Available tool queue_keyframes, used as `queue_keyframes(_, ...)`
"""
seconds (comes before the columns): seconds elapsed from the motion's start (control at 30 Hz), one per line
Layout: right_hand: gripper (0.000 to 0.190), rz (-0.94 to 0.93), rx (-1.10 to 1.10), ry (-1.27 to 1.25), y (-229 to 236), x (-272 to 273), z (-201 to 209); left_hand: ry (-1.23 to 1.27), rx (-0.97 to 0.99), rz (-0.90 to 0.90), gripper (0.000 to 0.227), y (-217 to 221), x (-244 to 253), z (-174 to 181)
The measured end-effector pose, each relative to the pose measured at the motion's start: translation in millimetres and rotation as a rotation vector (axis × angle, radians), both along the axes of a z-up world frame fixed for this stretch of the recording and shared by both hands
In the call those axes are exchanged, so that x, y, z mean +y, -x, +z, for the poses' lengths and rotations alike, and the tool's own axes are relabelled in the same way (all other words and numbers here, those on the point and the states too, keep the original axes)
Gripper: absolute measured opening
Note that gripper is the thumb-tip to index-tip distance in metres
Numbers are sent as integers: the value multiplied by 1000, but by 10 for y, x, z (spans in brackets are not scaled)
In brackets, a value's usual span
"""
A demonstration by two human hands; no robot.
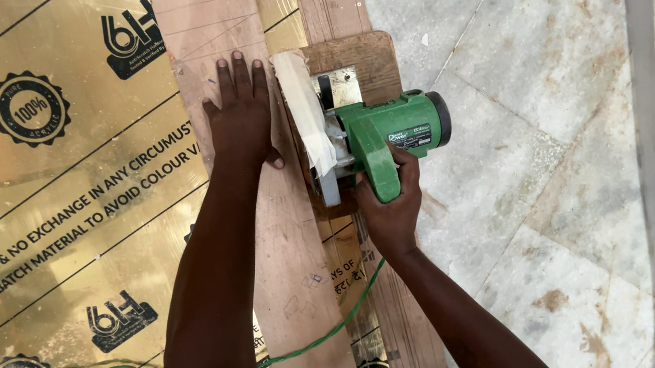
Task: The person uses a green electric circular saw to cut a long wooden plank placed on a protective film-covered floor. They guide the saw along a marked line, completing the cut and separating the plank into two pieces.
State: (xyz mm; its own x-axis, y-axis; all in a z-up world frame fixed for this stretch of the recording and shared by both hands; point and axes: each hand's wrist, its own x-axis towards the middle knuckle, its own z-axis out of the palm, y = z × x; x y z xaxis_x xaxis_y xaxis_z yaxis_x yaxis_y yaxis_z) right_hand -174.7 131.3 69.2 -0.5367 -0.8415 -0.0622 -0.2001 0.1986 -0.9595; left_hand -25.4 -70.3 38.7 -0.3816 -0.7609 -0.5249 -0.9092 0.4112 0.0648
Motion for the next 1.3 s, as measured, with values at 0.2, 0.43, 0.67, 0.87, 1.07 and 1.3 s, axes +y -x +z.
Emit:
queue_keyframes(0.2,52,11,38,2,12,-8,0,-6,23,12,157,-1,6,9)
queue_keyframes(0.43,55,1,53,-56,18,-28,38,-18,36,17,160,3,-20,42)
queue_keyframes(0.67,57,-9,12,-97,16,-14,25,-57,1,35,159,37,-25,95)
queue_keyframes(0.87,56,-19,8,-116,13,-34,28,-75,-40,66,159,97,-65,212)
queue_keyframes(1.07,60,-18,24,-140,-20,36,-10,-44,-50,36,157,64,-28,232)
queue_keyframes(1.3,60,-28,-41,-171,-42,36,28,-23,-2,47,160,97,-88,277)
